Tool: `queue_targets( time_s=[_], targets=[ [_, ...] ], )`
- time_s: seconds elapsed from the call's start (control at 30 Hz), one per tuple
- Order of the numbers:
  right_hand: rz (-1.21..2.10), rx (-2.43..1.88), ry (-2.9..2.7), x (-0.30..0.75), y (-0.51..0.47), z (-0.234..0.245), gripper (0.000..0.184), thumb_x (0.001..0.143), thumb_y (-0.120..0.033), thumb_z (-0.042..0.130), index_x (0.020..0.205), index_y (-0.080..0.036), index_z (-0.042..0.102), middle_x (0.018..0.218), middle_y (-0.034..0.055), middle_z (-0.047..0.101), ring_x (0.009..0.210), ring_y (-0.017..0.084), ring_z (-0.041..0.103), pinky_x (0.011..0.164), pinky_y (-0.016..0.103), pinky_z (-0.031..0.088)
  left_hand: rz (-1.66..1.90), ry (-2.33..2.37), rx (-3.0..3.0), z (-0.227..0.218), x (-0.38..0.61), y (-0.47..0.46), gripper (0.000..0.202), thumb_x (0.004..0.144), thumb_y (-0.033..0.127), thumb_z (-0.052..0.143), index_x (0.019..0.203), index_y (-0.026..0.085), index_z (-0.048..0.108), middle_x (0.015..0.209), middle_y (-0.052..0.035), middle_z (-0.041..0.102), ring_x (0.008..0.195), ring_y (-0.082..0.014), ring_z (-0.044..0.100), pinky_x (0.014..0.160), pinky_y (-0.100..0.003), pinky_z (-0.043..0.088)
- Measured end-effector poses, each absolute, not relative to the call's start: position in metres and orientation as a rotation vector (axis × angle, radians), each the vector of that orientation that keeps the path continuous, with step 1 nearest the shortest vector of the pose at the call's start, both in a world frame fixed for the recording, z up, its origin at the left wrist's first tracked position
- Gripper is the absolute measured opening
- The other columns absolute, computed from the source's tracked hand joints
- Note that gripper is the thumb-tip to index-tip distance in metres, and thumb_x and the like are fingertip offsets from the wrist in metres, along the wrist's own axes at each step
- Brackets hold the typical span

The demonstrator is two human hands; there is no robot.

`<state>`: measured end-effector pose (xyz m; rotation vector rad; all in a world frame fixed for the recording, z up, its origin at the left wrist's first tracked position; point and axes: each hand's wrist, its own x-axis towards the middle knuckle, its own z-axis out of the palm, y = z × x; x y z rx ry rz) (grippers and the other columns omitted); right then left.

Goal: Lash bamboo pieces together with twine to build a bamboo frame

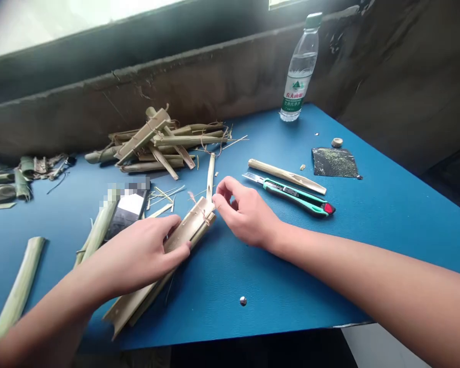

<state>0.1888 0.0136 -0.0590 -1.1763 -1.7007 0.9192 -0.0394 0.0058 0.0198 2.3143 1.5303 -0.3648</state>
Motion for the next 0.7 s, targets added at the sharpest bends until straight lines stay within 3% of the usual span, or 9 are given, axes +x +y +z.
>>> queue_targets(
  time_s=[0.17,0.3,0.37,0.43,0.6,0.7],
  targets=[
    [1.121,-1.081,-1.517,0.191,0.019,-0.063,0.030,0.108,-0.048,0.062,0.098,-0.021,0.057,0.081,-0.0044,0.056,0.063,0.010,0.048,0.058,0.024,0.039,-0.288,1.581,2.311,0.045,-0.041,0.009,0.034,0.100,0.053,0.051,0.081,0.026,0.050,0.081,-0.0055,0.069,0.074,-0.0274,0.065,0.063,-0.036,0.041],
    [1.298,-0.925,-1.556,0.187,0.016,-0.060,0.041,0.085,-0.047,0.091,0.104,-0.018,0.069,0.082,-0.0042,0.060,0.063,0.010,0.048,0.056,0.024,0.039,-0.200,1.623,2.273,0.066,-0.038,0.002,0.032,0.100,0.054,0.054,0.087,0.026,0.051,0.084,-0.0051,0.070,0.074,-0.0271,0.066,0.061,-0.035,0.043],
    [1.405,-0.819,-1.550,0.182,0.011,-0.055,0.044,0.081,-0.047,0.094,0.105,-0.017,0.073,0.079,-0.0044,0.060,0.059,0.009,0.046,0.053,0.025,0.038,-0.165,1.598,2.269,0.075,-0.034,-0.005,0.030,0.099,0.053,0.055,0.088,0.026,0.052,0.084,-0.0048,0.070,0.072,-0.0263,0.066,0.060,-0.034,0.043],
    [1.430,-0.751,-1.518,0.177,0.005,-0.049,0.038,0.086,-0.048,0.088,0.099,-0.016,0.074,0.077,-0.0035,0.059,0.057,0.009,0.045,0.052,0.026,0.036,-0.127,1.573,2.289,0.083,-0.031,-0.012,0.027,0.099,0.050,0.056,0.088,0.025,0.051,0.082,-0.0042,0.070,0.071,-0.0247,0.064,0.059,-0.033,0.042],
    [1.267,-0.673,-1.480,0.171,-0.009,-0.021,0.014,0.087,-0.026,0.082,0.093,-0.015,0.073,0.079,-0.0003,0.065,0.069,0.013,0.053,0.066,0.029,0.045,0.042,1.560,2.417,0.106,-0.030,-0.027,0.012,0.098,0.036,0.054,0.096,0.024,0.052,0.076,0.0001,0.062,0.065,-0.0207,0.057,0.058,-0.032,0.039],
    [1.172,-0.609,-1.477,0.171,-0.011,0.006,0.014,0.081,-0.017,0.081,0.091,-0.016,0.072,0.084,0.0012,0.070,0.077,0.015,0.059,0.075,0.031,0.050,0.138,1.544,2.428,0.124,-0.034,-0.029,0.017,0.099,0.041,0.057,0.101,0.024,0.056,0.079,-0.0002,0.065,0.064,-0.0193,0.058,0.055,-0.031,0.037]
  ],
)
